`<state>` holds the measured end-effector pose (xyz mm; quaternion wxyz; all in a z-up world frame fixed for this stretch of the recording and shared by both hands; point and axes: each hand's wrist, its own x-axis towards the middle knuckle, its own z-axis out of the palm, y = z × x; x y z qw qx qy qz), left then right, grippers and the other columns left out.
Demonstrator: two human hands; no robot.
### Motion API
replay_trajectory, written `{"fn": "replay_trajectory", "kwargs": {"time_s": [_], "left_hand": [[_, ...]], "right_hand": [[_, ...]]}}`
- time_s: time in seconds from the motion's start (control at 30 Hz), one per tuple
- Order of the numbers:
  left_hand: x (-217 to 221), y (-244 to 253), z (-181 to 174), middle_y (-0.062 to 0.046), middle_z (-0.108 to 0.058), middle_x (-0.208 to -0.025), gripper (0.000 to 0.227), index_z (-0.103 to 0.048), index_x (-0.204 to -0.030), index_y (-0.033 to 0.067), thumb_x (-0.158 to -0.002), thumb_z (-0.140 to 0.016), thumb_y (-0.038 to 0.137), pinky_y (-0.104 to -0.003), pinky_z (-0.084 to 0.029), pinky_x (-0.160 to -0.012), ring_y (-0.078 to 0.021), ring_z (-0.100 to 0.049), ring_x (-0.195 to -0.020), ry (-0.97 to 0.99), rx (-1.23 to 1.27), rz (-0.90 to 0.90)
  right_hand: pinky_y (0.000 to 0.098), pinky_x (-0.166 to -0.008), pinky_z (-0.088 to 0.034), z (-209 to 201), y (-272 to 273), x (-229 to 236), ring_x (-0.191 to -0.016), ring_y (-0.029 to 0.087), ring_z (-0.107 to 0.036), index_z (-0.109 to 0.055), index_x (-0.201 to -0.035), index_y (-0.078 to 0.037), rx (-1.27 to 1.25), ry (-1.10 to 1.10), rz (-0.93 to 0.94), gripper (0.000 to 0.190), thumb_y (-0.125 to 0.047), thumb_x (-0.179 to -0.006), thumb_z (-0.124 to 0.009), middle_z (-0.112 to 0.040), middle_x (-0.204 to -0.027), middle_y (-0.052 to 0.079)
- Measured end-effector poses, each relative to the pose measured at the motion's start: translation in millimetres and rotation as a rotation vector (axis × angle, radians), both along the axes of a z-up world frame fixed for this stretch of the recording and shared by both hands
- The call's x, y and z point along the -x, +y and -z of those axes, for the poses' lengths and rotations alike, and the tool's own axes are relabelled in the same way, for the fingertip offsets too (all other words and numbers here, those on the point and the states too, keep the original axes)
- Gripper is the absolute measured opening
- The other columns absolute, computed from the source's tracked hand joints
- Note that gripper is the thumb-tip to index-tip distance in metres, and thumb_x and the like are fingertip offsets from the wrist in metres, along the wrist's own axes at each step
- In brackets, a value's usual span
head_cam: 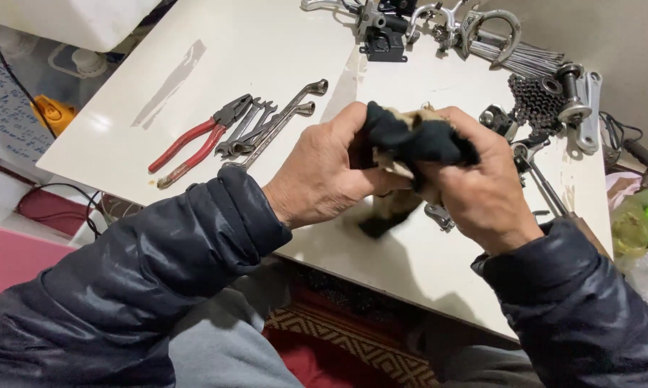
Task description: The person assembles a small black mechanical component by hand, inserting a metal pin and a spring into a cylindrical housing. They wipe the part with a cloth and continue to adjust the internal components on a white workbench.
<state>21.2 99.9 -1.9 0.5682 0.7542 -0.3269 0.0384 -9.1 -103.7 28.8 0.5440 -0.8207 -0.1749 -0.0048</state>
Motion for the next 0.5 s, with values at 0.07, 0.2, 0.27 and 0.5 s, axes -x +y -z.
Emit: {"fn": "replay_trajectory", "kwargs": {"time_s": [0.07, 0.2, 0.27, 0.5], "left_hand": [[-1.1, 0.9, -1.7, 0.002, -0.059, -0.080, 0.041, -0.054, -0.099, 0.0136, -0.079, -0.081, 0.037, -0.028, -0.045, -0.059, -0.0133, -0.052, -0.067, -0.006, -0.017, -0.029], [-0.3, 1.8, -2.7, 0.003, -0.057, -0.082, 0.038, -0.053, -0.106, 0.0142, -0.084, -0.078, 0.032, -0.025, -0.047, -0.060, -0.0107, -0.051, -0.068, 0.045, 0.017, 0.060], [0.5, 2.6, -4.2, 0.004, -0.057, -0.083, 0.037, -0.057, -0.111, 0.0139, -0.084, -0.079, 0.027, -0.023, -0.044, -0.060, -0.0079, -0.050, -0.067, 0.076, 0.060, 0.075], [-2.3, 1.9, 3.4, 0.004, -0.064, -0.092, 0.037, -0.061, -0.117, 0.0168, -0.085, -0.081, 0.021, -0.020, -0.050, -0.062, -0.0077, -0.053, -0.067, -0.119, 0.048, -0.042]], "right_hand": [[0.0191, -0.039, -0.046, -3.2, 4.3, -3.7, -0.052, 0.007, -0.050, -0.063, -0.115, -0.007, -0.141, 0.061, -0.003, 0.023, -0.018, -0.095, -0.062, -0.059, -0.086, 0.000], [0.0332, -0.080, -0.053, -1.5, 5.1, -11.7, -0.082, 0.019, -0.066, -0.069, -0.101, -0.005, -0.525, 0.310, 0.257, 0.017, -0.015, -0.088, -0.067, -0.069, -0.090, 0.005], [0.0312, -0.083, -0.056, 0.9, -2.2, -15.3, -0.085, 0.016, -0.069, -0.071, -0.111, -0.008, -0.640, 0.294, 0.247, 0.023, -0.019, -0.091, -0.067, -0.074, -0.097, 0.002], [0.0344, -0.084, -0.051, 15.9, -20.0, -14.4, -0.097, 0.019, -0.061, -0.062, -0.122, -0.008, -0.613, 0.304, 0.244, 0.040, -0.035, -0.093, -0.056, -0.065, -0.108, 0.007]]}}
